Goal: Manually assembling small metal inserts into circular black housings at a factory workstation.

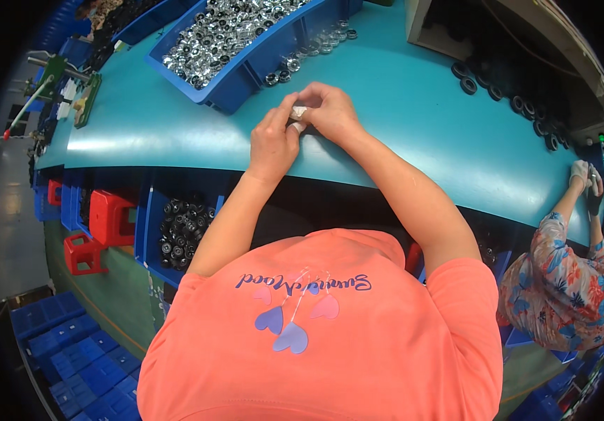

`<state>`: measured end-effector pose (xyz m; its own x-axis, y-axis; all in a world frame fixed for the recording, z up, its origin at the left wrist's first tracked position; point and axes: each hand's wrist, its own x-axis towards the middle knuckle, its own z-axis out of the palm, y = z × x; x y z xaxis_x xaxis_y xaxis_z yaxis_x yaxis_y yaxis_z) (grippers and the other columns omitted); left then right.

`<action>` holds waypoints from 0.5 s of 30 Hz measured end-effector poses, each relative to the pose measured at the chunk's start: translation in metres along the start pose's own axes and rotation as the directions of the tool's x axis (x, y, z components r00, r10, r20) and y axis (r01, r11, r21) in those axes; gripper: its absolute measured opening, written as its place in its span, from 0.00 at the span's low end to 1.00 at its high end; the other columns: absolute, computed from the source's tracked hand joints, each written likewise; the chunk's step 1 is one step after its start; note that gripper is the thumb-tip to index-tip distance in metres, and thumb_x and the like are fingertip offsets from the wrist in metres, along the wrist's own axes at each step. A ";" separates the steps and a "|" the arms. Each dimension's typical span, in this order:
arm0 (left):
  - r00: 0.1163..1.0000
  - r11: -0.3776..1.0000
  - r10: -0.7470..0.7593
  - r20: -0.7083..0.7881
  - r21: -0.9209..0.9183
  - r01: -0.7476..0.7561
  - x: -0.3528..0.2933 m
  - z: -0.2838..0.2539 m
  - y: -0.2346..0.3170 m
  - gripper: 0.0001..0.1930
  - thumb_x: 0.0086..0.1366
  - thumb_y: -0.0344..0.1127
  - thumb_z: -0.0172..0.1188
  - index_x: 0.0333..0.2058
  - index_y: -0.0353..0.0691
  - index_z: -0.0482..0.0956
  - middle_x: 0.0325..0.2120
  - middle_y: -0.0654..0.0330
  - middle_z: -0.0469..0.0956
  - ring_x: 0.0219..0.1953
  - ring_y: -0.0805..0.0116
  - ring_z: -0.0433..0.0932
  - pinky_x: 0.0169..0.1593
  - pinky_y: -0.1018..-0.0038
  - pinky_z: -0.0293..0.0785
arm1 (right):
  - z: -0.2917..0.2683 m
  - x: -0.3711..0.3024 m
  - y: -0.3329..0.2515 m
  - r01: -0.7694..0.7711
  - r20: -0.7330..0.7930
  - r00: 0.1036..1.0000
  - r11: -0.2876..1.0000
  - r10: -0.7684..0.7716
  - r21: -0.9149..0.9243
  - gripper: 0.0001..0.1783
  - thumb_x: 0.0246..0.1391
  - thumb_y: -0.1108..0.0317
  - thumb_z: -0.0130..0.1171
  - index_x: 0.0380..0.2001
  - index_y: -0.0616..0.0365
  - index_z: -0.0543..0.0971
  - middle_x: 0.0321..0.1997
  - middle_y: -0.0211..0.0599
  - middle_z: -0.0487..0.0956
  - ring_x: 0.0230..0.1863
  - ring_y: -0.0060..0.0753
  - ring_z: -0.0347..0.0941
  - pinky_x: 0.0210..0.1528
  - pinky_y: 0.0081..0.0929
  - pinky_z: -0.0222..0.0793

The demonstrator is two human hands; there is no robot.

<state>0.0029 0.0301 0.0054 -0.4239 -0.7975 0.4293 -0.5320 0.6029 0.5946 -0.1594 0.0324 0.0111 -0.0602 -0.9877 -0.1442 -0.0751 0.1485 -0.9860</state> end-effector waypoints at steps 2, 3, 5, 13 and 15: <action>0.995 0.969 -0.090 0.052 -0.226 0.099 0.003 -0.004 -0.002 0.28 0.61 0.23 0.63 0.61 0.38 0.72 0.43 0.53 0.82 0.41 0.66 0.83 0.43 0.72 0.79 | -0.005 0.000 0.001 0.003 0.082 0.997 0.991 -0.014 0.135 0.14 0.56 0.72 0.65 0.45 0.64 0.80 0.44 0.41 0.83 0.44 0.32 0.81 0.46 0.26 0.77; 0.986 0.903 -0.150 0.070 -0.396 0.166 0.003 -0.004 -0.004 0.28 0.62 0.23 0.63 0.62 0.37 0.71 0.45 0.54 0.82 0.43 0.69 0.82 0.44 0.74 0.78 | -0.010 -0.001 0.000 -0.029 0.144 0.990 0.967 -0.008 0.251 0.15 0.58 0.71 0.64 0.47 0.66 0.80 0.45 0.42 0.83 0.44 0.32 0.81 0.47 0.25 0.77; 0.957 0.674 -0.253 0.144 -0.683 0.281 0.002 -0.005 -0.005 0.29 0.63 0.23 0.65 0.63 0.35 0.70 0.48 0.58 0.81 0.46 0.74 0.80 0.47 0.78 0.77 | -0.017 -0.002 0.000 -0.087 0.224 0.975 0.913 -0.005 0.399 0.18 0.60 0.70 0.62 0.51 0.68 0.79 0.49 0.44 0.82 0.46 0.33 0.81 0.51 0.25 0.77; 0.930 0.610 -0.325 0.173 -0.713 0.346 0.005 -0.010 -0.003 0.27 0.61 0.23 0.65 0.60 0.34 0.73 0.46 0.58 0.81 0.48 0.70 0.81 0.52 0.74 0.80 | -0.022 0.005 0.002 -0.139 0.308 0.951 0.883 -0.007 0.448 0.21 0.62 0.71 0.58 0.56 0.70 0.76 0.52 0.45 0.80 0.51 0.33 0.80 0.56 0.27 0.77; 0.927 0.630 -0.328 0.182 -0.689 0.358 0.004 -0.012 -0.003 0.27 0.60 0.22 0.66 0.59 0.34 0.74 0.46 0.58 0.81 0.48 0.70 0.81 0.52 0.74 0.80 | -0.022 0.004 0.002 -0.139 0.314 0.949 0.885 -0.009 0.444 0.21 0.62 0.70 0.59 0.55 0.70 0.76 0.52 0.45 0.81 0.51 0.33 0.80 0.56 0.27 0.76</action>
<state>0.0113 0.0247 0.0138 -0.3515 -0.9328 0.0790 0.0180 0.0777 0.9968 -0.1815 0.0293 0.0107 0.2563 -0.9542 -0.1544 0.3839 0.2471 -0.8897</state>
